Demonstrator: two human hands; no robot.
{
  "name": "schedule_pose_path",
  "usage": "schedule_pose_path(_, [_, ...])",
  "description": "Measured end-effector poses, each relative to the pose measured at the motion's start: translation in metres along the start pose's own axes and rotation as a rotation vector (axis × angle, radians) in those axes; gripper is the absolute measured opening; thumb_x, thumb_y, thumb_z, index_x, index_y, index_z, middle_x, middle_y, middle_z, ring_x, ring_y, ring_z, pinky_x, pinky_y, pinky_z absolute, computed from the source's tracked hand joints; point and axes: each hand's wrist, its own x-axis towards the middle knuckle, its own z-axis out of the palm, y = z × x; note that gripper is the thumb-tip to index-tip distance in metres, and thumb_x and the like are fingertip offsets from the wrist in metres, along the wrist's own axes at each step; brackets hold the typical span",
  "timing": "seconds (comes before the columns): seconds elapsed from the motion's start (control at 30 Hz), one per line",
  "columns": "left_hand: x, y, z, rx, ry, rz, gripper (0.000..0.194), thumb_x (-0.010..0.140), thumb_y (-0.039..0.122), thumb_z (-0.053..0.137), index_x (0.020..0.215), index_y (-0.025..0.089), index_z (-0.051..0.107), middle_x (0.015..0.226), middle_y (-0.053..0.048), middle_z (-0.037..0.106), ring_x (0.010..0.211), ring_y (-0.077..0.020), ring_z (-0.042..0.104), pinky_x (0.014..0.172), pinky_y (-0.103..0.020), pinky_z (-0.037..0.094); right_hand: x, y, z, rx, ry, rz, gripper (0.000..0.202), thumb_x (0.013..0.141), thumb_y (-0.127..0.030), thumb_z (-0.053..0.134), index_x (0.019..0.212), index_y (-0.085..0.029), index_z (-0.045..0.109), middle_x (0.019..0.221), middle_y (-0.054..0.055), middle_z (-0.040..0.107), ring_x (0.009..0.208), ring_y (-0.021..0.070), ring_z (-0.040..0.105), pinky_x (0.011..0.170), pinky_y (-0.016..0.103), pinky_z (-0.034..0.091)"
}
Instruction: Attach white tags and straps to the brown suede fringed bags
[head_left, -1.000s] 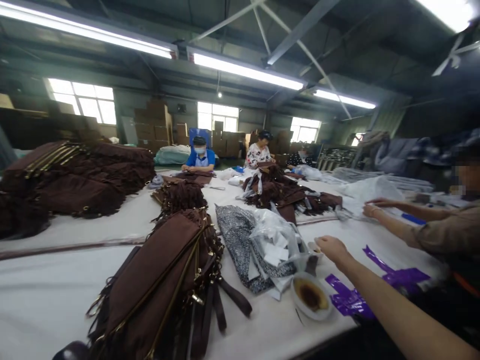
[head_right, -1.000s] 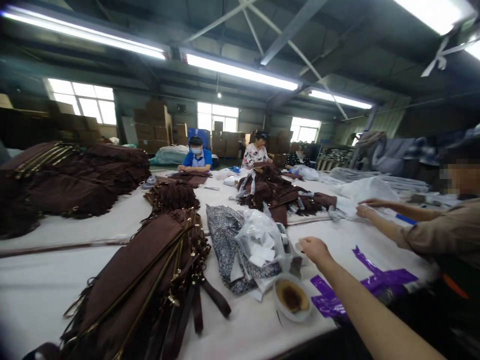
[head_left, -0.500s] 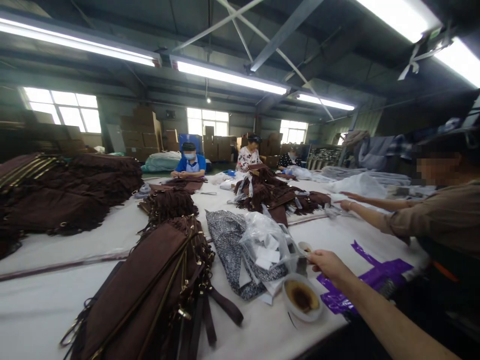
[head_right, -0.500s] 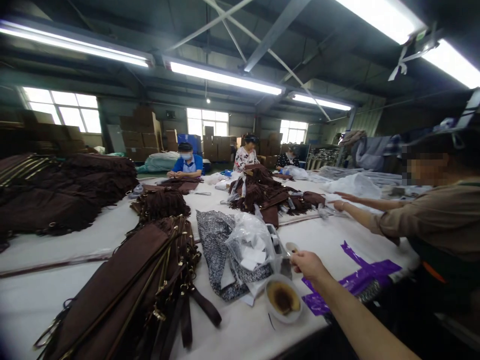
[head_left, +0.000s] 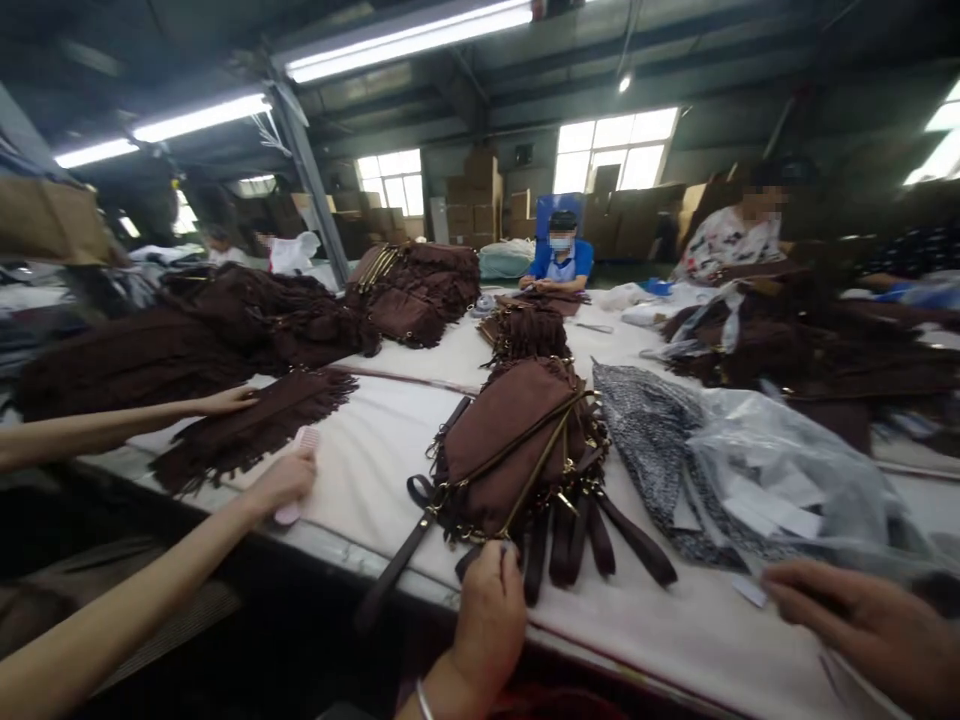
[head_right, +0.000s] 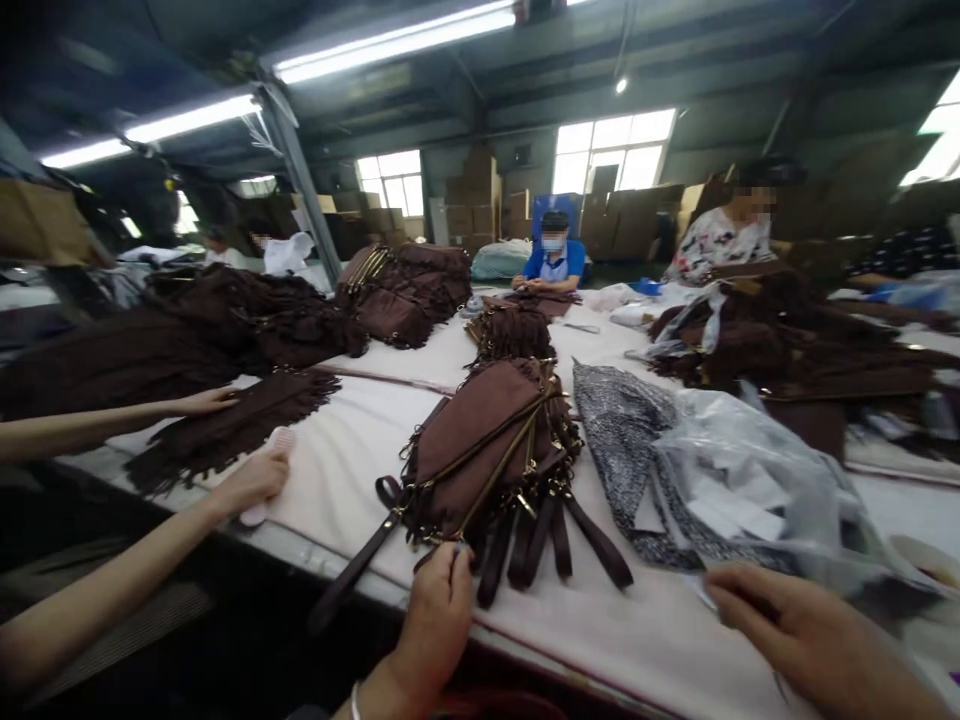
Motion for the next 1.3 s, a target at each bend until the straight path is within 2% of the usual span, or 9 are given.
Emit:
schedule_pose_path(0.03, [-0.002,0.001,0.000,0.009,0.005,0.002,0.029,0.096,0.026,0.034,0.076,0.022,0.055,0.072,-0.006,0.062,0.067,-0.0192,0.057,0.065,-0.030,0.038,0.002,-0.018,0.022,0.089,-0.236,-0.033,0.025,0.059,-0.051,0.073,0.063,-0.027,0.072,0.062,0.007,0.070,0.057,0.0239,0.063,0.056,0.033,0.048])
schedule_pose_path(0.07, [-0.004,0.001,0.000,0.016,0.007,0.008,0.029,0.096,0.025,0.034,0.076,0.022,0.055,0.073,-0.006,0.062,0.068,-0.0193,0.056,0.065,-0.031,0.037,0.004,-0.039,0.045,0.153,-0.381,-0.073,0.026,0.068,-0.052,0.068,0.066,-0.027,0.072,0.062,0.005,0.068,0.060,0.0227,0.063,0.058,0.031,0.048])
schedule_pose_path(0.13, [-0.007,0.001,-0.001,0.035,0.002,0.026,0.028,0.097,0.024,0.034,0.078,0.022,0.055,0.074,-0.006,0.062,0.069,-0.0196,0.056,0.066,-0.031,0.037,0.007,-0.084,0.087,0.274,-0.544,-0.148,0.027,0.078,-0.047,0.062,0.065,-0.025,0.070,0.062,0.003,0.066,0.063,0.0204,0.061,0.060,0.028,0.047])
schedule_pose_path(0.27, [-0.009,0.000,-0.005,0.054,-0.033,0.033,0.029,0.098,0.025,0.031,0.081,0.022,0.054,0.079,-0.008,0.064,0.072,-0.0202,0.058,0.068,-0.032,0.039,0.012,-0.145,0.146,0.467,-0.648,-0.194,0.024,0.080,-0.036,0.060,0.065,-0.020,0.068,0.061,0.000,0.064,0.062,0.0163,0.057,0.059,0.025,0.043])
schedule_pose_path(0.4, [-0.010,-0.006,-0.003,0.045,-0.024,0.054,0.027,0.097,0.021,0.032,0.083,0.021,0.055,0.084,-0.009,0.066,0.077,-0.0214,0.061,0.070,-0.033,0.042,0.022,-0.154,0.176,0.432,-0.634,-0.213,0.024,0.079,-0.033,0.060,0.061,-0.018,0.064,0.057,-0.002,0.059,0.059,0.0138,0.053,0.056,0.023,0.040])
schedule_pose_path(0.73, [-0.013,-0.023,0.009,0.142,0.022,0.149,0.022,0.093,0.013,0.036,0.083,0.021,0.053,0.079,-0.007,0.065,0.073,-0.0206,0.062,0.066,-0.032,0.045,0.030,-0.144,0.199,0.217,-0.602,-0.082,0.030,0.074,-0.035,0.062,0.051,-0.019,0.051,0.051,-0.003,0.051,0.055,0.0118,0.047,0.050,0.023,0.033])
schedule_pose_path(0.93, [-0.012,-0.026,0.005,0.300,0.084,0.239,0.017,0.093,0.012,0.039,0.085,0.021,0.052,0.075,-0.007,0.064,0.066,-0.0210,0.062,0.060,-0.031,0.042,0.033,-0.158,0.197,0.393,-0.806,0.234,0.029,0.070,-0.033,0.062,0.050,-0.021,0.043,0.039,-0.008,0.037,0.038,0.0064,0.031,0.039,0.021,0.019])
schedule_pose_path(1.13, [-0.012,-0.024,-0.004,0.397,0.041,0.268,0.015,0.096,0.017,0.040,0.090,0.021,0.054,0.080,-0.008,0.066,0.070,-0.0227,0.063,0.062,-0.033,0.042,0.036,-0.154,0.190,0.486,-0.904,0.232,0.028,0.070,-0.036,0.060,0.050,-0.021,0.046,0.038,-0.008,0.039,0.036,0.0060,0.030,0.037,0.022,0.017])
schedule_pose_path(1.3, [-0.010,-0.019,-0.012,0.425,-0.018,0.207,0.022,0.097,0.024,0.039,0.084,0.021,0.056,0.076,-0.010,0.066,0.069,-0.0231,0.062,0.060,-0.033,0.038,0.036,-0.142,0.180,0.454,-0.868,0.125,0.014,0.070,-0.027,0.062,0.065,-0.015,0.067,0.052,-0.002,0.059,0.045,0.0074,0.042,0.044,0.021,0.029])
